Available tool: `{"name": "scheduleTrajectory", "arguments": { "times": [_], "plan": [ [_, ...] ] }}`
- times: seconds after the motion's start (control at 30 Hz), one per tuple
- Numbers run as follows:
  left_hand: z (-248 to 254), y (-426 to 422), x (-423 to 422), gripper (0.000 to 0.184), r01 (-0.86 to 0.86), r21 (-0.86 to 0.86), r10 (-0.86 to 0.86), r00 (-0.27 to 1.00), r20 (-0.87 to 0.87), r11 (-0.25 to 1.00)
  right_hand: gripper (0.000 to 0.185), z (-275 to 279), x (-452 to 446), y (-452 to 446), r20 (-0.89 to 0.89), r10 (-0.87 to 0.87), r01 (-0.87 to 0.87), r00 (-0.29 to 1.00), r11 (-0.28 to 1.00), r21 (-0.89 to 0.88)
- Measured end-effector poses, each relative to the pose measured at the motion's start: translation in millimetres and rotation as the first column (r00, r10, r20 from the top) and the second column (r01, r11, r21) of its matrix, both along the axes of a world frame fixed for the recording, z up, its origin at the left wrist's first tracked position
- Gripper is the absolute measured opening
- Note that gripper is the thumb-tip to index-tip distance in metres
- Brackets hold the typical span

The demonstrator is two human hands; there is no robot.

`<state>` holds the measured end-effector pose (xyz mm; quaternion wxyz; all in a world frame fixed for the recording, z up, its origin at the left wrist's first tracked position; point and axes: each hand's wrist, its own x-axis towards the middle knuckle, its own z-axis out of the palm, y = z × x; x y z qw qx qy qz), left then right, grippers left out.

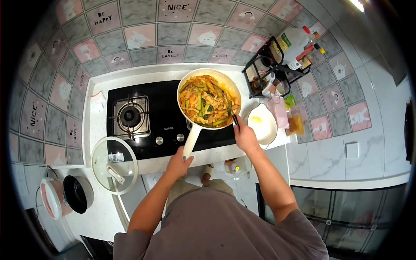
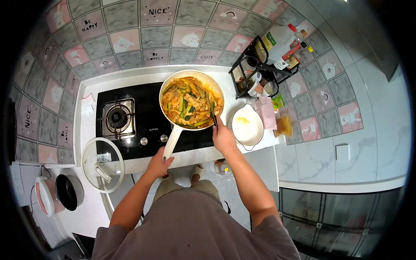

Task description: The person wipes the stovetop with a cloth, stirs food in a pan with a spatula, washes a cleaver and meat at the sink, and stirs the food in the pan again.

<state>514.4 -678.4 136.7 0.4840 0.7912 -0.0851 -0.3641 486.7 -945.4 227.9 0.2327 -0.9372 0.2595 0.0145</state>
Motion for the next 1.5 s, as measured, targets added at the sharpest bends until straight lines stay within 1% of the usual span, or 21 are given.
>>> {"name": "scheduleTrajectory", "arguments": {
  "times": [0.1,0.13,0.23,0.3,0.4,0.5,0.57,0.6,0.63,0.7,0.77,0.87,0.97,1.03,1.1,1.13,1.2,1.27,1.37,1.43,1.5],
  "plan": [
    [-0.5,0.2,0.7,0.053,-0.001,-0.005,0.001,1.000,-0.009,1.000,0.044,12.0,-7.7,-26.2,0.039,0.050,-0.047,0.998,0.996,-0.077],
    [-0.8,0.0,1.0,0.053,-0.006,-0.007,0.006,1.000,-0.014,1.000,0.043,35.0,-12.4,-29.7,-0.013,0.045,-0.046,0.999,0.991,-0.128],
    [-0.9,0.7,0.6,0.053,-0.003,-0.012,0.003,1.000,-0.019,1.000,0.039,93.8,-32.7,-42.2,-0.017,0.087,-0.089,0.996,0.961,-0.263],
    [1.0,0.0,1.2,0.053,-0.007,-0.015,0.006,0.999,-0.037,1.000,0.036,132.7,-36.4,-51.4,-0.100,0.151,-0.178,0.984,0.897,-0.404],
    [0.5,0.7,1.4,0.053,-0.010,-0.016,0.009,0.999,-0.045,1.000,0.036,179.7,-24.7,-62.6,-0.212,0.263,-0.334,0.941,0.822,-0.461],
    [0.9,0.9,1.9,0.053,-0.006,-0.021,0.005,0.999,-0.044,1.000,0.035,205.4,-2.9,-71.6,-0.322,0.365,-0.486,0.873,0.706,-0.516],
    [3.1,1.4,1.7,0.053,-0.001,-0.021,0.000,0.999,-0.050,1.000,0.036,214.9,16.9,-72.0,-0.392,0.375,-0.539,0.840,0.661,-0.522],
    [4.3,1.5,1.6,0.054,-0.001,-0.020,0.000,0.999,-0.050,1.000,0.037,223.4,28.1,-61.0,-0.472,0.323,-0.559,0.820,0.631,-0.538],
    [4.6,1.4,1.6,0.054,-0.004,-0.019,0.003,0.999,-0.049,1.000,0.037,225.7,36.3,-61.6,-0.474,0.327,-0.562,0.818,0.629,-0.537],
    [2.3,1.2,1.1,0.054,-0.006,-0.018,0.006,0.999,-0.045,1.000,0.036,228.5,51.7,-62.4,-0.482,0.391,-0.618,0.784,0.566,-0.546],
    [2.2,2.0,1.4,0.055,-0.015,-0.016,0.014,0.999,-0.043,1.000,0.037,240.1,63.3,-50.3,-0.515,0.383,-0.636,0.767,0.564,-0.527],
    [-2.0,3.1,-1.0,0.054,-0.008,0.000,0.008,0.998,-0.055,1.000,0.039,248.5,74.9,-41.0,-0.596,0.259,-0.606,0.760,0.613,-0.507],
    [-13.4,-0.6,1.6,0.054,-0.002,0.000,0.002,1.000,0.026,1.000,0.043,226.9,87.1,-54.9,-0.663,0.221,-0.633,0.715,0.608,-0.480],
    [1.2,-0.3,2.9,0.054,0.004,0.032,-0.002,0.998,-0.067,0.999,0.046,205.2,93.3,-64.6,-0.662,0.244,-0.636,0.709,0.625,-0.452],
    [4.0,-0.3,3.6,0.054,0.006,0.027,-0.004,0.997,-0.072,1.000,0.046,175.3,99.7,-89.6,-0.613,0.356,-0.654,0.705,0.661,-0.369],
    [5.2,-0.6,3.4,0.054,0.002,0.026,0.000,0.997,-0.075,1.000,0.037,166.2,101.3,-97.2,-0.579,0.393,-0.658,0.714,0.659,-0.365],
    [7.0,-0.4,2.4,0.054,0.003,0.030,0.000,0.997,-0.078,1.000,0.036,163.4,101.5,-107.3,-0.556,0.415,-0.661,0.720,0.655,-0.366],
    [8.2,-1.1,2.3,0.054,0.006,0.015,-0.005,0.998,-0.060,1.000,0.035,165.8,96.9,-109.7,-0.534,0.430,-0.658,0.728,0.655,-0.371],
    [6.6,-0.9,2.3,0.054,0.005,0.010,-0.005,0.999,-0.050,1.000,0.034,189.0,90.6,-97.7,-0.525,0.398,-0.633,0.752,0.657,-0.409],
    [5.1,-1.0,1.9,0.053,0.005,0.006,-0.004,0.999,-0.050,1.000,0.030,208.5,85.8,-83.4,-0.558,0.326,-0.608,0.763,0.654,-0.449],
    [2.9,-0.4,1.8,0.053,0.006,0.001,-0.006,0.999,-0.046,1.000,0.027,218.4,84.4,-74.8,-0.553,0.334,-0.609,0.763,0.658,-0.443]
  ]
}}
